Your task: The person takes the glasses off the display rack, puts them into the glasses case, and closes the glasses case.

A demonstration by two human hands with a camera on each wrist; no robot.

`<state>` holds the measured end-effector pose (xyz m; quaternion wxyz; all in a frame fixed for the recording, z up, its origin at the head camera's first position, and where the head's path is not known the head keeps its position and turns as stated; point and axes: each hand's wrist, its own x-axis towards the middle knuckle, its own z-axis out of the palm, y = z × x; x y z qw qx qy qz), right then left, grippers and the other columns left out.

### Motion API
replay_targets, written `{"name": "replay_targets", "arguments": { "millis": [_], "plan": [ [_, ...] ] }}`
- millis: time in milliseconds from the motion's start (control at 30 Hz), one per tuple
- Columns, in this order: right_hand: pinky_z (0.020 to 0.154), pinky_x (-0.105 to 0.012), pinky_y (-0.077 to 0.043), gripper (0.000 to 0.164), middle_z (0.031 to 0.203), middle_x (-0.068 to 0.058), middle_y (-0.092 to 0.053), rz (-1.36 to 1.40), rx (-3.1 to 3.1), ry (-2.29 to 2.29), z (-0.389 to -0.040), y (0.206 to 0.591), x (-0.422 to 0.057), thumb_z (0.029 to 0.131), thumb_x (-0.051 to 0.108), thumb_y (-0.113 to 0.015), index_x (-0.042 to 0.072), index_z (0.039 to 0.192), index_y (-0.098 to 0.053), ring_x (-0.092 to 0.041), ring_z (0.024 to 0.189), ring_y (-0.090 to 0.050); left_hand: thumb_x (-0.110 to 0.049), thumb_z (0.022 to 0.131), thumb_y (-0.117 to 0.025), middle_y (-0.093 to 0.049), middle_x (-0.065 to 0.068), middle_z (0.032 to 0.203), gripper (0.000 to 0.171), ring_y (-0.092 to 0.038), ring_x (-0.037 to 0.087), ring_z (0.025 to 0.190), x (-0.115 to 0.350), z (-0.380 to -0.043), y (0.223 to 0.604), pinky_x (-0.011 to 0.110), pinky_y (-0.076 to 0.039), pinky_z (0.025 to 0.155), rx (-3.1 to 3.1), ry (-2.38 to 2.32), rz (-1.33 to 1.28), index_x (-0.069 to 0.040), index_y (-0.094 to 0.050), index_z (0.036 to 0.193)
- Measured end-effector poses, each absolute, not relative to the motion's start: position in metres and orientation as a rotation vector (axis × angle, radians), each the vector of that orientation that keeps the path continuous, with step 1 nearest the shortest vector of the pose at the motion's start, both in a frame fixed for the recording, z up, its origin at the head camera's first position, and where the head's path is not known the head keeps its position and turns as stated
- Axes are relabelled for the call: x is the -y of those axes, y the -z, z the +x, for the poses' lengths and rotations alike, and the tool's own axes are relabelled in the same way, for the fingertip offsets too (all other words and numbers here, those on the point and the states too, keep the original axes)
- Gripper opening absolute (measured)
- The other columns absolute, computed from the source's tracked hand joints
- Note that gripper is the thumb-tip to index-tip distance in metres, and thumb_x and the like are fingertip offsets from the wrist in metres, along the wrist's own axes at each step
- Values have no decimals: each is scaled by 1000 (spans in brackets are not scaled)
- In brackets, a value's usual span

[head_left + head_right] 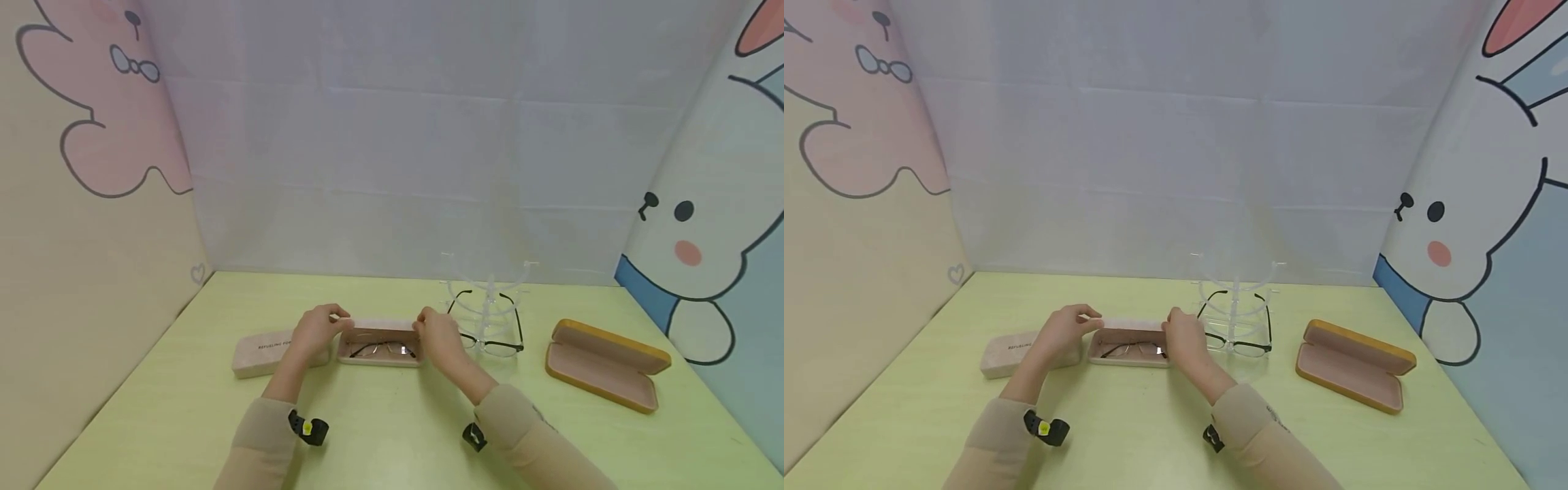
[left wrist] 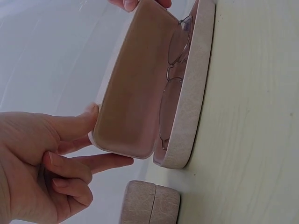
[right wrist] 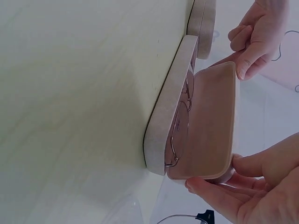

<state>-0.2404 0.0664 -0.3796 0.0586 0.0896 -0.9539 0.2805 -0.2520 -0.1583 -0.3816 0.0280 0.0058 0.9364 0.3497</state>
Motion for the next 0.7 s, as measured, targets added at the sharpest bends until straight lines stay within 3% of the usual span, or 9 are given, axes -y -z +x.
{"name": "replay_targets", "arguments": {
  "millis": [167,400,700],
  "plan": [
    [44,-22,-35,11,61,-5,-55,281,2877,-857,-234,383,-66,90,13,-56,1,88,-56,-12,48,-44,-33,85,-63,-65,12,108,30,-59,31,102,160,-246,388,47,-46,84,-2879,-1178,11,-12,-66,106],
    [40,-20,-32,13,68,-8,-63,284,2798,-960,-227,391,-68,88,14,-59,2,89,-60,-9,44,-41,-31,84,-64,-64,16,110,32,-58,34,105,158,-237,396,49,-46,85,-2911,-1295,-33,-10,-66,108],
    [46,-20,-38,10,80,-12,-69,262,2735,-1042,-222,393,-72,85,13,-63,3,84,-63,-10,56,-54,-31,82,-67,-65,16,107,31,-58,35,104,156,-234,404,51,-45,84,-2943,-1338,-52,-12,-67,106]
  ]
}}
